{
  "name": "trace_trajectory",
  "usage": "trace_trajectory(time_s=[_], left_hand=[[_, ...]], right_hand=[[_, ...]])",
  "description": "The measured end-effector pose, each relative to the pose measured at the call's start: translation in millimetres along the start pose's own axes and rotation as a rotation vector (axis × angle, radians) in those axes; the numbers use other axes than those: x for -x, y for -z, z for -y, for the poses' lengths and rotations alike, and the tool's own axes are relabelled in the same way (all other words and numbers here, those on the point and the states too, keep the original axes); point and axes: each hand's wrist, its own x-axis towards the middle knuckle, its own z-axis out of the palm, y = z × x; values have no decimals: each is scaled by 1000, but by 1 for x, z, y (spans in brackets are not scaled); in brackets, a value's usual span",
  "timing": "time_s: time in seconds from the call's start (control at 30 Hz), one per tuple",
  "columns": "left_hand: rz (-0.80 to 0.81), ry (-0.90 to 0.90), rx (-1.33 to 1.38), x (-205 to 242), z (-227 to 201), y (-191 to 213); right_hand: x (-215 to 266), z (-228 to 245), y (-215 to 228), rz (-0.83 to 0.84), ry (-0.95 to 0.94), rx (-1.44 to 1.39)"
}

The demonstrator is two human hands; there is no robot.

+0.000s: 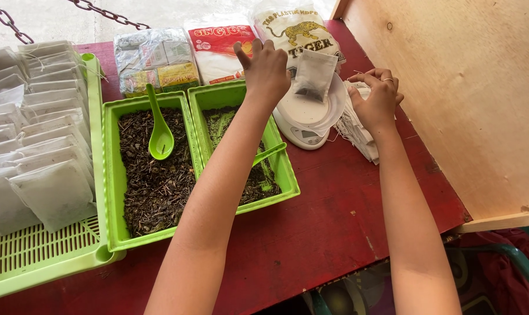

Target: The person fills white tea bags with loose tea leaves using a green plastic spoon. They scoop tea from green trays, pour it into the bags, and place the filled bags into a green tray. The person also uses a digital scale to weigh the tea bags.

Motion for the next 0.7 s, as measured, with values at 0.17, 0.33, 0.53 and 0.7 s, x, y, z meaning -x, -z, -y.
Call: trace_trajectory(time_s=[0.17, 0.33, 0.53, 0.7], left_hand=[[62, -47, -29, -4, -8, 3], [143, -178, -19, -18, -17, -13], [323, -101, 129, -37, -19, -21], [410, -26, 187, -50, -24, -32]], right_hand=[[-6, 0, -2, 24, -13, -3], [-17, 1, -8, 87, -41, -4], [-40, 9, -22, 243, -142, 45], [-60, -5, -46, 278, -185, 79]])
